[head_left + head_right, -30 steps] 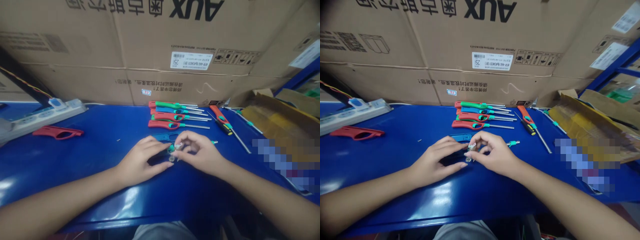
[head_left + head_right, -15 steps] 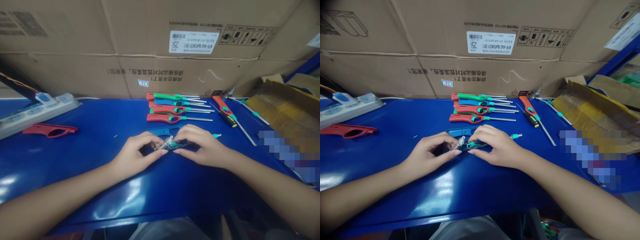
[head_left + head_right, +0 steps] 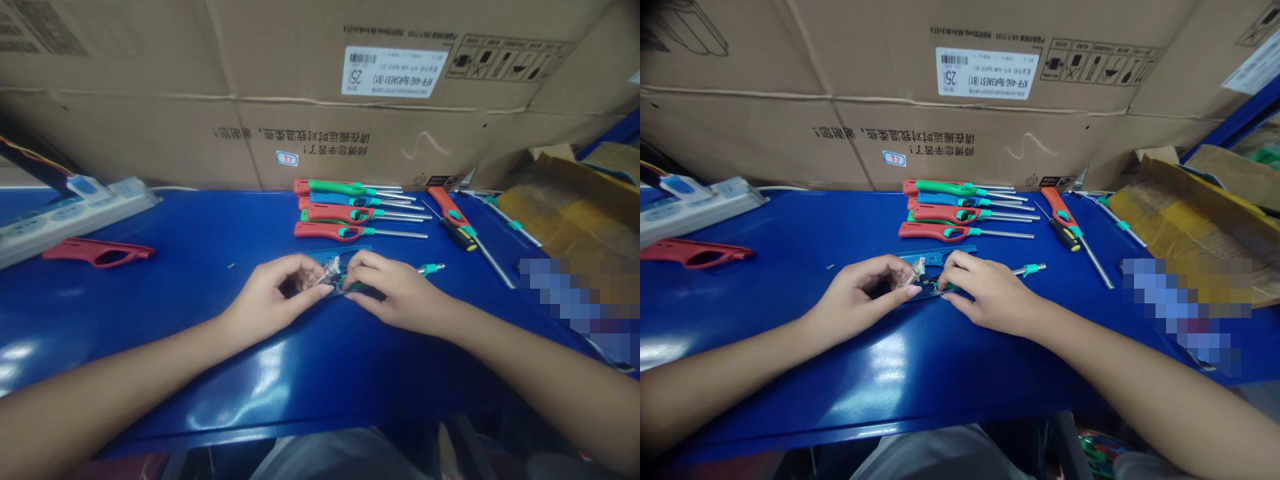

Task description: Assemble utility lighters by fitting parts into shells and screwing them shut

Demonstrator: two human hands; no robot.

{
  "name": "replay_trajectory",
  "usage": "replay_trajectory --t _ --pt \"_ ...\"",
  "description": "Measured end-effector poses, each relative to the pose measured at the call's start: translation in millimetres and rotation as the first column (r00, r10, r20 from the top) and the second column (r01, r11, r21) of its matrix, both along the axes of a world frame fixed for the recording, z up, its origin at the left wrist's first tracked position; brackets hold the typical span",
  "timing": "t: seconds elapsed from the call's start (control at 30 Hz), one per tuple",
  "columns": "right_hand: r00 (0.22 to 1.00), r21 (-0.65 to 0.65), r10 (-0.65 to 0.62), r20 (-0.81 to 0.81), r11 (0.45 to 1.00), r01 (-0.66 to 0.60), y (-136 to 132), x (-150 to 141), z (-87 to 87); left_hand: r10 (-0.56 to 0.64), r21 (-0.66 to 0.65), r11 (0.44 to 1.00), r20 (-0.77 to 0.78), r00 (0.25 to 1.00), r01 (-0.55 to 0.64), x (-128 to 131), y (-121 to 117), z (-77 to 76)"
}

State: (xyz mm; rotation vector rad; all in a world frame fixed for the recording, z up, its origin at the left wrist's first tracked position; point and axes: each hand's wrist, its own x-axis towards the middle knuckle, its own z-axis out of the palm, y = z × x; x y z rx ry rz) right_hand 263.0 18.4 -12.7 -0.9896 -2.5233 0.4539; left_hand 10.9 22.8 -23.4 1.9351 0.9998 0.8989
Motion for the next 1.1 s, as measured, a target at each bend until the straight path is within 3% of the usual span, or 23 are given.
replay_trajectory --t 0.13,0.27,0.4,0.53,0.8,1.1 --pt "0.993 -0.098 -0.012 -0.118 0.995 0.000 1 -1 -1.4 -0.016 0.008 1.000 0.015 1.000 0.016 0 1 -1.7" --pt "0.963 -0.230 -0.108 -0.247 0.972 0.050 3 -1 2.4 -0.021 0.159 0.987 -0.014 1.000 0.023 -1 2 1.4" --pt "0.896 -0.515 -0.316 -0.311 0.849 0.120 4 2 9.8 -0.031 0.320 0.946 -0.059 0.998 0.048 -5 1 6.2" --pt "0.842 -0.691 -0.391 -0.371 0.723 0.031 8 2 12.7 -0.046 0.357 0.931 -0.080 0.996 0.072 -5 -1 7.5" --pt "0.801 -0.760 -0.442 -0.404 0.650 -0.025 14 6 12.6 -0.067 0.309 0.946 -0.103 0.992 0.096 -3 -2 6.6" --pt "0.867 -0.799 -0.390 -0.309 0.601 -0.015 13 6 21.1 -0.045 0.255 0.964 -0.106 0.993 0.071 -3 2 5.2"
